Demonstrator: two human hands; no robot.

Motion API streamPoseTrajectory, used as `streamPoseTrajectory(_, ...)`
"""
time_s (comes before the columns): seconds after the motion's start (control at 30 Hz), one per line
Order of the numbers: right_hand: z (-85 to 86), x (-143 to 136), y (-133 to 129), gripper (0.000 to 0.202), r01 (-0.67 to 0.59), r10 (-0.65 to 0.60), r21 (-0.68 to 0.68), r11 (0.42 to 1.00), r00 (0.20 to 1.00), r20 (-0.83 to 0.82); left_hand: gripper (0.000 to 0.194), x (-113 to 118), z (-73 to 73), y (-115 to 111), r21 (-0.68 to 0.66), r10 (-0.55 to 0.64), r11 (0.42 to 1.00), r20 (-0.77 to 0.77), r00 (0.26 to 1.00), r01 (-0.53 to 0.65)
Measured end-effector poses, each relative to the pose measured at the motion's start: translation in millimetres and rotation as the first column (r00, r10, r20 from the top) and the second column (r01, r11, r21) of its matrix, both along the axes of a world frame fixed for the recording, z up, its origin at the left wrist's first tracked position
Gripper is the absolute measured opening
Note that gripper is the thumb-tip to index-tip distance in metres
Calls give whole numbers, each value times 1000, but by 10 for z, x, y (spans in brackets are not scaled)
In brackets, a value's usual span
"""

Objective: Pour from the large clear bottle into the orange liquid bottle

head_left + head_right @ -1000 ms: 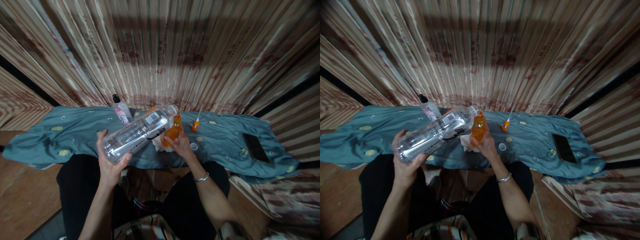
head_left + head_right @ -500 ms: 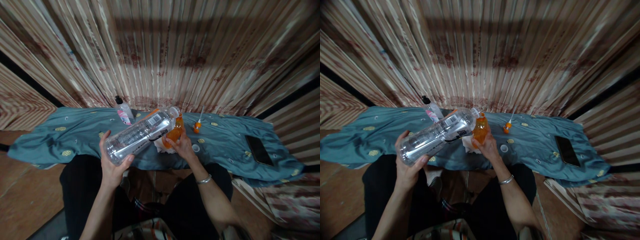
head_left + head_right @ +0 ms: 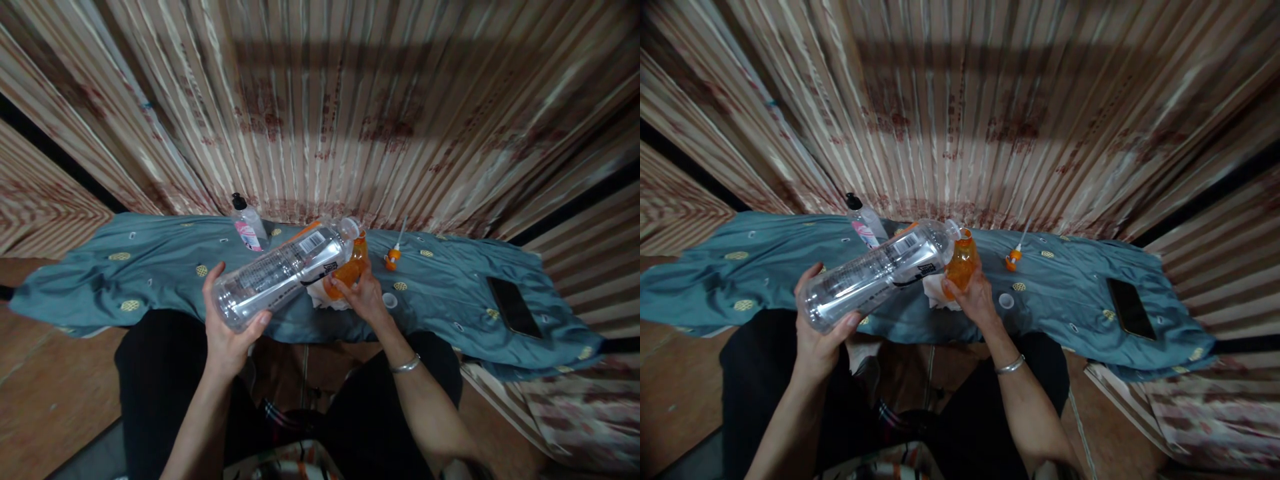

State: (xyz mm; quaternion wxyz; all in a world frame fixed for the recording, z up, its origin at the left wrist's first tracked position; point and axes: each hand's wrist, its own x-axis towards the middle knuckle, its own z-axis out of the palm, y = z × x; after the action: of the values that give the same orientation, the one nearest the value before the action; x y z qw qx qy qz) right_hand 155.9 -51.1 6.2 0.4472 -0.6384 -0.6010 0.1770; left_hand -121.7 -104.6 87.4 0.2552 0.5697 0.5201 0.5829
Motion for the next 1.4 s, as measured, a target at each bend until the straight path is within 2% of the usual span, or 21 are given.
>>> streamPoseTrajectory(1.0,-22,-3,-4,87,5,-5,10,1000,1000,8,110,-31,-31,8,-6,24,1000,-31,999,-24)
streamPoseTrajectory(1.4,-25,6,8,89,-7,7,8,1000,1000,21,108,-1,16,-9,-10,32,999,-16,999,-32)
